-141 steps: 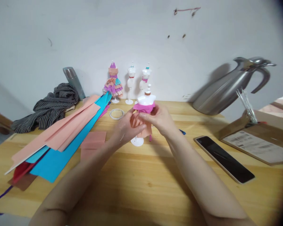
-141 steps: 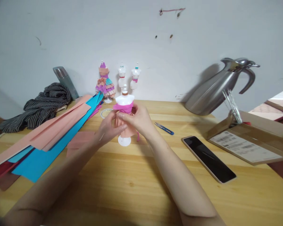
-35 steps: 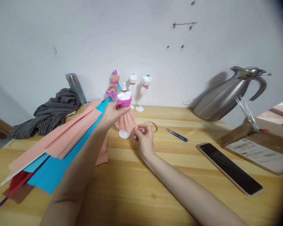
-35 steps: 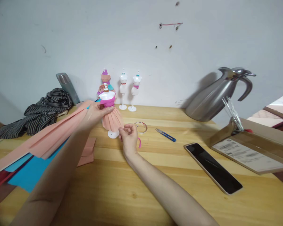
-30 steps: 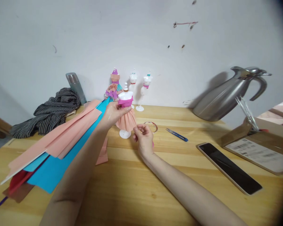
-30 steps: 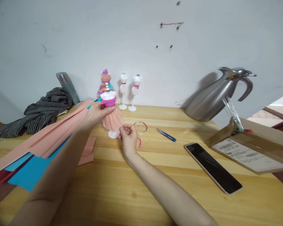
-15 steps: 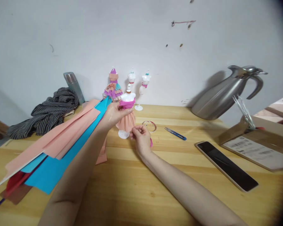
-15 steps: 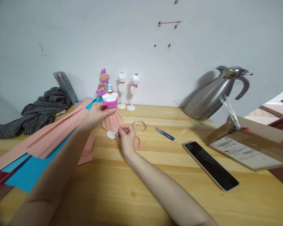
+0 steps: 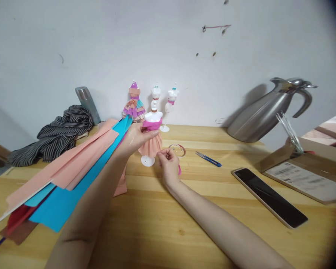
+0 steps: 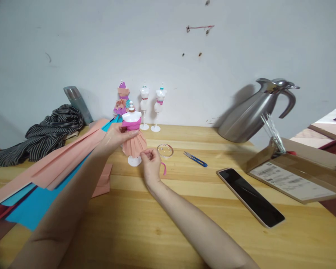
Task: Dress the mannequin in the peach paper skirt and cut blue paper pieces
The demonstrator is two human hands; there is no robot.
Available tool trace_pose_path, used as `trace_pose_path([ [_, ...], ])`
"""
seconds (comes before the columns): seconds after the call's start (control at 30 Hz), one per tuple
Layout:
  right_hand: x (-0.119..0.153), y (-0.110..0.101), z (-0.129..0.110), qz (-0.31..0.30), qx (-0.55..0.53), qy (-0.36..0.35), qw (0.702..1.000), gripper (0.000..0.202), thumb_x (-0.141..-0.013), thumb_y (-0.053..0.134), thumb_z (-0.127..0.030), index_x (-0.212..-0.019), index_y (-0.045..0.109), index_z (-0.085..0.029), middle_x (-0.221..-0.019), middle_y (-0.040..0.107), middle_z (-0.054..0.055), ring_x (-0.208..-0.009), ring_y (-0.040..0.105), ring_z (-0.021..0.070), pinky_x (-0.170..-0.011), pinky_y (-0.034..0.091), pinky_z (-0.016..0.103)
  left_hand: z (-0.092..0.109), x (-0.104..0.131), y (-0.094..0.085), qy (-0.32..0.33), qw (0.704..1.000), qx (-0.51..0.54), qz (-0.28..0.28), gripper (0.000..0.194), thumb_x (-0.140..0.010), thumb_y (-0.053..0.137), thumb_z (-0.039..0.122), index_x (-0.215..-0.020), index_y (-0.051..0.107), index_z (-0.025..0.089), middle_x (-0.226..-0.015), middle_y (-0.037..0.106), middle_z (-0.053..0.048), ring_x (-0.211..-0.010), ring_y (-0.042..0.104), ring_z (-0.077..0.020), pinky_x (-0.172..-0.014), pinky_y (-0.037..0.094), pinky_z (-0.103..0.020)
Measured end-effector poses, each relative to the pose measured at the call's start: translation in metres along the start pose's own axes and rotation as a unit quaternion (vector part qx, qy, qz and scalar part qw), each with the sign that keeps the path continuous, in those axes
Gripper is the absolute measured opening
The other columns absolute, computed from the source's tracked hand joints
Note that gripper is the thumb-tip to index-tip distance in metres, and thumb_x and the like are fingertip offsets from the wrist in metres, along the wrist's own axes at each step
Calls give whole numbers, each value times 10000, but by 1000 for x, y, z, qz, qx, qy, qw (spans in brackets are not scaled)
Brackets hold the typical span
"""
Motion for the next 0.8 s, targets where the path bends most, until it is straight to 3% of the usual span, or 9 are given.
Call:
trace_pose_path([
  [0.17,-1,-2,-4,9,39,-53,998,151,-665,627,-250,-705,491,-196,-593,387,-76,-536,351,97,-531,311,236,0,0,-1,9,1000,6,2,220,-690,687,329,-655,566,148,-615,493,26,-632,470,-121,-599,366,-257],
  [0.4,-9,-4,-40,3,124,-206,971,139,-724,630,-256,-720,508,-190,-592,348,-75,-541,348,100,-531,311,242,0,0,2,12,1000,1,5,240,-677,707,323,-611,552,152,-585,474,29,-609,444,-115,-570,346,-248],
  [0.6,-14,-4,-49,-40,264,-310,912,101,-761,616,-231,-737,525,-192,-659,445,-42,-593,419,115,-574,357,259,1,2,5,20,998,-52,2,221,-699,685,328,-617,579,152,-576,469,32,-595,436,-111,-566,351,-249],
  [0.8,-13,-3,-52,-43,314,-372,873,159,-793,571,-185,-665,476,-197,-603,438,-41,-548,426,113,-562,357,265,3,4,10,32,999,-31,-18,132,-696,678,279,-693,653,149,-627,551,20,-664,511,-135,-628,412,-262],
])
Point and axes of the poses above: each hand's wrist, its own x-axis away from the middle knuckle, its own y-axis out of the palm, z = x × y, the point moved 3 cm from there along -x, towards the middle knuckle
